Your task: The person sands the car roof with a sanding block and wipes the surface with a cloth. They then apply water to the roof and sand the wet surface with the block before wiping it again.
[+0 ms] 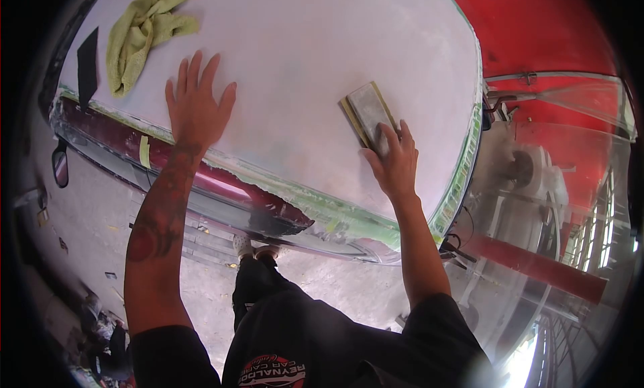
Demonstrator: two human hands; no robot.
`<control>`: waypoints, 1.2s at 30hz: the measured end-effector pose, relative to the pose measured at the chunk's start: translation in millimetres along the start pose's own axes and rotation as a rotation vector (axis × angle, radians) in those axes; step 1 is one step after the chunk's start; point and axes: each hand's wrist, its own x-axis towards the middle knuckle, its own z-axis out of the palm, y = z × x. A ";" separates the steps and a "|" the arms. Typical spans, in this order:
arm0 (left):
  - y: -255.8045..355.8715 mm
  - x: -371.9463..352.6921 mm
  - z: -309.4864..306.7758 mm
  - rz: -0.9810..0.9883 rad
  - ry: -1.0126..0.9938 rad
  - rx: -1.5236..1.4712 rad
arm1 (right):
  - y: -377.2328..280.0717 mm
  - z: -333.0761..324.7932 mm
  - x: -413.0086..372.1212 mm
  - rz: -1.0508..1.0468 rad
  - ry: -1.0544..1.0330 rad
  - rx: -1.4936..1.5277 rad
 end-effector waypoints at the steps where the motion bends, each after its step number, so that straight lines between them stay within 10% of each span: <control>1: -0.1 0.1 0.2 0.005 0.009 0.005 | 2.1 1.1 1.0 0.001 -0.002 0.000; 10: 3.8 3.3 -5.7 -0.001 -0.007 0.021 | -14.5 -4.5 -69.2 -0.087 -0.090 0.073; 18: 4.2 1.7 -6.9 -0.002 -0.012 -0.008 | 42.0 23.4 166.0 0.047 0.117 -0.101; 26: 6.4 1.5 -11.4 -0.035 -0.084 -0.040 | -65.1 23.6 -30.5 -0.163 -0.002 0.000; 36: 4.1 -1.1 -10.0 -0.001 -0.045 -0.057 | -1.0 38.3 176.4 0.041 0.189 -0.199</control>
